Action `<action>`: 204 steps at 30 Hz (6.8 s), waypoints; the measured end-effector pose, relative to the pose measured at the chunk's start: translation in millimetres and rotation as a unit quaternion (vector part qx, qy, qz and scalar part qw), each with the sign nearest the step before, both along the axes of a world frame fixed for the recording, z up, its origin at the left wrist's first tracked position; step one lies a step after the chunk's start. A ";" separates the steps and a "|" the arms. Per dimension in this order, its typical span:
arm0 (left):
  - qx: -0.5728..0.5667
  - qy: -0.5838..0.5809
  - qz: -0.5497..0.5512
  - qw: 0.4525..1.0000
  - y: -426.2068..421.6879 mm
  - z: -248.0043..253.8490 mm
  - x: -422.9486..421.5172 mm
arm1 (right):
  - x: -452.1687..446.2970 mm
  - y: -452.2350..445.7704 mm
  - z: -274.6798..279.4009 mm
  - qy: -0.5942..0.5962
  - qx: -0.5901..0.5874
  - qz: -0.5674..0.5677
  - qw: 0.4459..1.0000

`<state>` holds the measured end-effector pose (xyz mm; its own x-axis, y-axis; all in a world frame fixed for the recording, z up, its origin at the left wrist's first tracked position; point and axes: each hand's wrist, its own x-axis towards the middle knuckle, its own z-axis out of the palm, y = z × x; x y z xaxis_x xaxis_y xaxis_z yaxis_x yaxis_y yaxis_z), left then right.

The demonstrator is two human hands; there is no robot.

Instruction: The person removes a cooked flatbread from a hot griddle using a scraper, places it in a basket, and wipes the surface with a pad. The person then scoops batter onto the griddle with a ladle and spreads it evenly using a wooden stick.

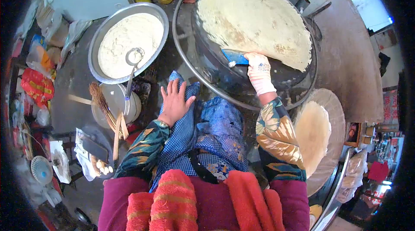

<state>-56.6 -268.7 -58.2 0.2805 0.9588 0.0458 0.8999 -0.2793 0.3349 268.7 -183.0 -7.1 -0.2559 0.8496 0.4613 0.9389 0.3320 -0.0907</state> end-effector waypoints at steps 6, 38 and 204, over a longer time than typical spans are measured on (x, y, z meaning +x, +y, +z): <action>0.044 -0.031 0.002 0.999 -4.2 4.8 0.0 | -14.1 0.7 20.3 -0.057 -0.039 -0.015 0.997; 0.093 0.169 -0.242 0.951 96.8 4.5 56.9 | -91.6 84.7 11.0 -0.141 -0.058 -0.062 0.986; -0.013 0.174 -0.238 0.956 -54.7 32.4 22.8 | 255.4 -357.4 -153.8 0.175 -0.388 -0.613 0.665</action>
<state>-33.8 -323.4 -25.8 0.6782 0.7190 -0.1518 0.7318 -0.6797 0.0501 524.1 -540.4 -160.9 0.8572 0.3367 -0.3897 0.3360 -0.9391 -0.0724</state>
